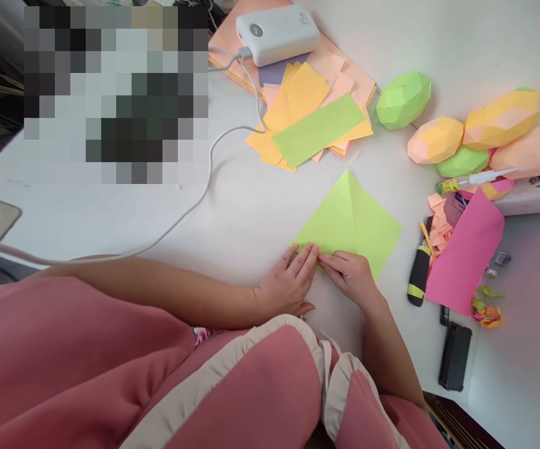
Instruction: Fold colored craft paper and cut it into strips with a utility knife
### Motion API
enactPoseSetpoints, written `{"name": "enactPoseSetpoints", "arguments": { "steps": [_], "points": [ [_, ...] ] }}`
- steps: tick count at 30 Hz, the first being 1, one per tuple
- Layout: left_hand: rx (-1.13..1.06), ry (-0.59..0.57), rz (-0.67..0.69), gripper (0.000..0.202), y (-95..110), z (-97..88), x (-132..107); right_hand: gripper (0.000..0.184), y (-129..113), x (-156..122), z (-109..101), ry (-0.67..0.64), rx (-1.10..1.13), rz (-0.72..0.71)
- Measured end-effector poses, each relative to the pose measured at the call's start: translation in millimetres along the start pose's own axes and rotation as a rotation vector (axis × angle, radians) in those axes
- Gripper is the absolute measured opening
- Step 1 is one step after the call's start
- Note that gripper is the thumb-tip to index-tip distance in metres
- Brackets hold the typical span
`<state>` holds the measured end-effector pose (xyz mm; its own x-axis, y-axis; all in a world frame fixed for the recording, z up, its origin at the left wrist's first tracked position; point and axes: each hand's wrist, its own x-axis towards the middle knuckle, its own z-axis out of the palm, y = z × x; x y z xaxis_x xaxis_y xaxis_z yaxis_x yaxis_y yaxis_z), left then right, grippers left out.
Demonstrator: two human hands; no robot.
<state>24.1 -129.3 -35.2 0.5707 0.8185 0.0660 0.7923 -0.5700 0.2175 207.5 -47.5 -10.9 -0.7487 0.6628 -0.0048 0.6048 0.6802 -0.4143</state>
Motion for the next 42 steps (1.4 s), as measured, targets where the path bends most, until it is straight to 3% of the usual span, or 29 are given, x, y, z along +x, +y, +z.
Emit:
{"name": "enactPoseSetpoints", "arguments": {
  "steps": [26,34,42],
  "points": [
    [0.097,0.031,-0.037,0.090,4,4.5,-4,0.029,-5,4,-3,0.031,-0.005,-0.021],
    [0.025,-0.052,-0.008,0.081,0,-5.3,-2,0.030,-2,1,-1,-0.017,-0.001,0.002],
    [0.040,-0.021,0.043,0.086,-3,-12.5,0,0.030,0,-1,0,0.010,-0.015,-0.030]
  ]
}}
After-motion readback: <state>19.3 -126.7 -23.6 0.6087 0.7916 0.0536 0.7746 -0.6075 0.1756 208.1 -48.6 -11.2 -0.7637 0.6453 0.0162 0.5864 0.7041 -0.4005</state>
